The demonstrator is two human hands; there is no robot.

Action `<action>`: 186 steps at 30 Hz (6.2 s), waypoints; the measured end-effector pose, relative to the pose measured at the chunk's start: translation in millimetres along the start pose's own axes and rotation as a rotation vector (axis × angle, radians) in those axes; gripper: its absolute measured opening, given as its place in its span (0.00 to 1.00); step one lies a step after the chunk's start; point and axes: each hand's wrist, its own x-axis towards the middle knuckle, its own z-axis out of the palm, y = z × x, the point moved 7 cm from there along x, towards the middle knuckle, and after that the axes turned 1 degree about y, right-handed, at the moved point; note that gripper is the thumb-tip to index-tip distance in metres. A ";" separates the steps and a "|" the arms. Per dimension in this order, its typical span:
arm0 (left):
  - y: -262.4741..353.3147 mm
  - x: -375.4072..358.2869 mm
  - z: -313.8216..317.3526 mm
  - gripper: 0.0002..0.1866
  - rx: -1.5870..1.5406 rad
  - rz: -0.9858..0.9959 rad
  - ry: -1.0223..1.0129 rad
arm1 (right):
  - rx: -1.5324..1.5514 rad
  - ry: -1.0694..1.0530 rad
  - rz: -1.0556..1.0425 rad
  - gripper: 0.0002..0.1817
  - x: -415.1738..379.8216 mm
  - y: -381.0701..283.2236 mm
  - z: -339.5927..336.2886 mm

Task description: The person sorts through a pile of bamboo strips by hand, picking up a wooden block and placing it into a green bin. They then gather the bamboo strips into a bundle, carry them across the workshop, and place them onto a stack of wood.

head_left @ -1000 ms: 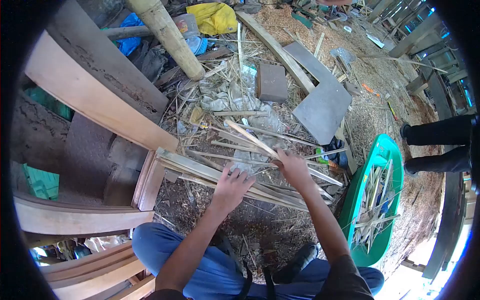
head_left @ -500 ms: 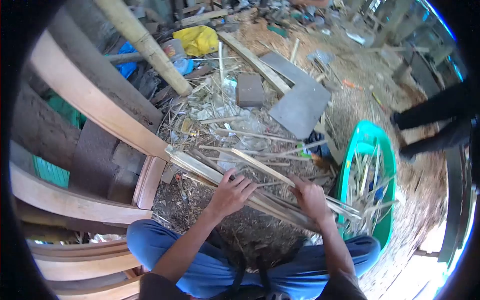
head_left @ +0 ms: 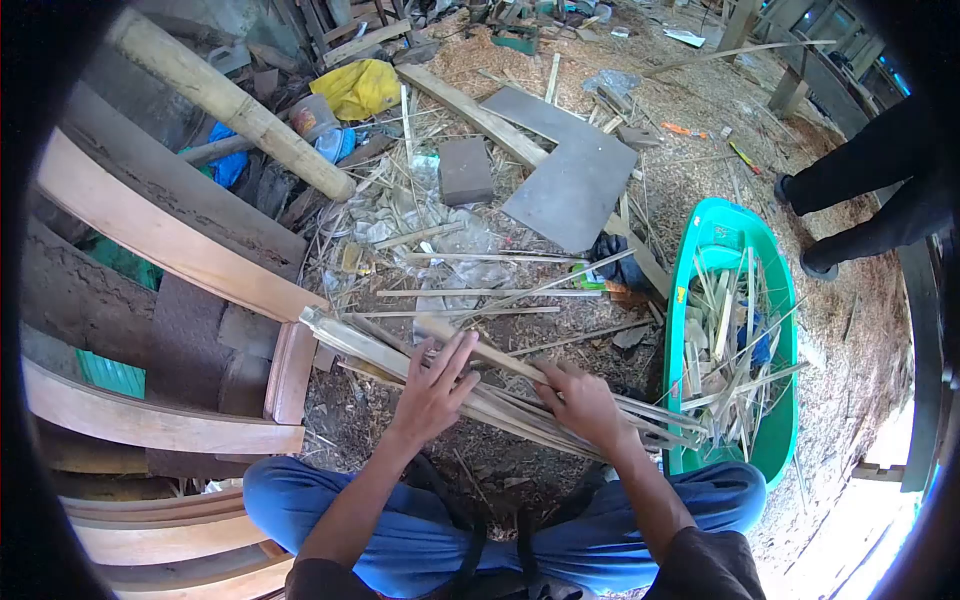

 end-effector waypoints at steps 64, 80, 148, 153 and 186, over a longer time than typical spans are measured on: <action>-54.9 -10.9 40.6 0.28 0.047 -0.154 -0.192 | -0.471 -0.086 -0.185 0.44 53.2 -36.7 55.0; -38.3 7.2 28.0 0.34 -0.021 -0.179 -0.173 | -0.495 0.118 -0.205 0.22 40.1 -45.0 21.3; 1055.9 330.9 -559.5 0.27 -0.599 1.230 -0.385 | -0.661 1.184 1.182 0.18 -973.8 -265.0 -740.3; 1161.6 347.5 -544.8 0.28 -0.658 1.294 -0.371 | -0.608 1.208 1.267 0.22 -1053.8 -215.4 -771.3; 2063.3 766.2 -286.0 0.32 -0.665 1.083 -0.361 | -0.655 1.081 1.176 0.24 -1622.6 462.9 -1329.8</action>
